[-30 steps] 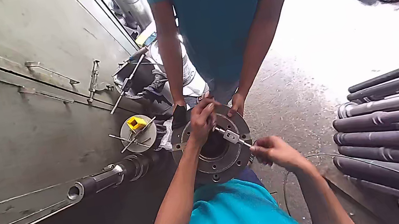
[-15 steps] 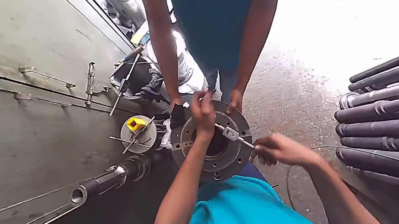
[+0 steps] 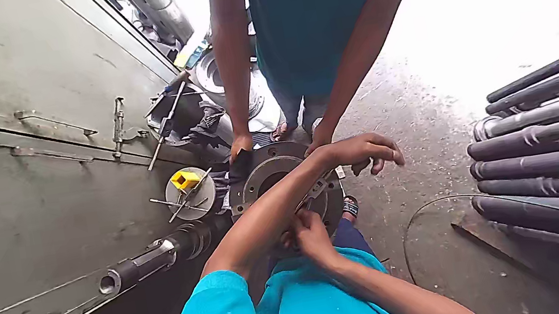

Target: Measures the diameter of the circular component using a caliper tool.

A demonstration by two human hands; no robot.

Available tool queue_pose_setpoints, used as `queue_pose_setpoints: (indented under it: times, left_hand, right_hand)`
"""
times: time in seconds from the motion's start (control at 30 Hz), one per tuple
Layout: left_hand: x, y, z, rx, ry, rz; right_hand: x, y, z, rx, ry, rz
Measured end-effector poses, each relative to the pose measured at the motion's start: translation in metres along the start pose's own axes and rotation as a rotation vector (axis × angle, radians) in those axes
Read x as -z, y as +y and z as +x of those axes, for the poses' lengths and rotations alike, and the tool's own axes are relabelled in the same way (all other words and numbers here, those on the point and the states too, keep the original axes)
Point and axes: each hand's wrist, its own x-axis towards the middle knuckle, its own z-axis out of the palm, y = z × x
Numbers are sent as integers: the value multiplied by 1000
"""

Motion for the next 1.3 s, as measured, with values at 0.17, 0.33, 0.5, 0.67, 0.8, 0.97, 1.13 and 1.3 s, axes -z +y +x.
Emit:
queue_pose_setpoints:
  times: [0.17,0.33,0.5,0.67,0.8,0.97,1.13,1.3]
  left_hand:
    - [-17,-5,-80,-112,903,441]
    - [-87,-38,-183,332,1187,861]
    - [-173,-52,-157,667,1149,901]
    - [-193,-26,-108,861,1083,649]
    - [-199,-40,-118,785,1251,753]
    - [-165,-75,-166,507,1491,1017]
    - [-121,-78,-186,376,1418,1071]
    - [-94,-75,-194,287,1311,1152]
  right_hand:
    - [102,-17,3,471,-88,-652]
    - [173,-64,51,1013,148,-1076]
    - [165,-91,118,1161,-208,-1192]
    - [118,-119,155,1161,-584,-1352]
    - [133,-122,143,1236,-571,-1352]
    - [180,-101,92,1119,-358,-1335]
    - [173,-63,43,922,-65,-1417]
    - [171,-39,25,870,40,-1348]
